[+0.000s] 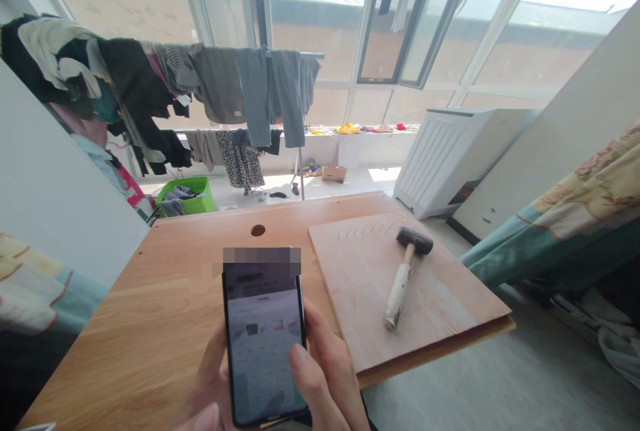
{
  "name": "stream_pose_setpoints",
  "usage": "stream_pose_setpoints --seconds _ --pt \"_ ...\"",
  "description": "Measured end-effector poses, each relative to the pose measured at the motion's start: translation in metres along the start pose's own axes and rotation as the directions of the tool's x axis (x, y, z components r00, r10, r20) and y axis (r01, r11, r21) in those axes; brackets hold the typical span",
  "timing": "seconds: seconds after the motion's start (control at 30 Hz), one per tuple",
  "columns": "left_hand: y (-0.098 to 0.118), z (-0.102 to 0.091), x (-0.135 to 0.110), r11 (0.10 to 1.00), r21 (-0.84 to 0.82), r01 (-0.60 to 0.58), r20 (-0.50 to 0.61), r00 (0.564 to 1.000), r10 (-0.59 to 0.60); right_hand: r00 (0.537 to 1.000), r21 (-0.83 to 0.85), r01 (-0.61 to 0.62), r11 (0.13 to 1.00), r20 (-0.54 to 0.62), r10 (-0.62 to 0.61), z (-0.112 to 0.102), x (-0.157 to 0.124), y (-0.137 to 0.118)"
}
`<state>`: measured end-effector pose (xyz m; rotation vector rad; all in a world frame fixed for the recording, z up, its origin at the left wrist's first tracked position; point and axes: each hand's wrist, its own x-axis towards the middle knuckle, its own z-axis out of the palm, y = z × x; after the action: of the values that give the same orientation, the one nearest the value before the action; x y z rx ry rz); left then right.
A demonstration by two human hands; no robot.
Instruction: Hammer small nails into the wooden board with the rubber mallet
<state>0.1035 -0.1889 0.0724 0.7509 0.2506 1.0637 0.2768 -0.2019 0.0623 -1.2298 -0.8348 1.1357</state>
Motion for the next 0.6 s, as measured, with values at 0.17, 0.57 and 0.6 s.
stream_pose_setpoints --seconds 0.17,0.57,0.6 --pt "0.001 -0.004 0.0 1.0 -0.01 0.003 0.034 0.999 -0.003 0.999 0.02 -0.024 1.0 -0.042 0.025 0.007 0.0 -0.005" --pt "-0.004 -0.008 0.0 0.999 0.017 -0.028 0.048 0.998 0.027 0.997 -0.044 0.072 0.996 0.019 -0.071 -0.012 -0.006 0.007" --pt "-0.005 -0.009 -0.001 1.0 0.02 -0.023 0.045 0.999 0.022 0.998 -0.039 0.066 0.997 0.016 -0.065 -0.011 -0.006 0.007"
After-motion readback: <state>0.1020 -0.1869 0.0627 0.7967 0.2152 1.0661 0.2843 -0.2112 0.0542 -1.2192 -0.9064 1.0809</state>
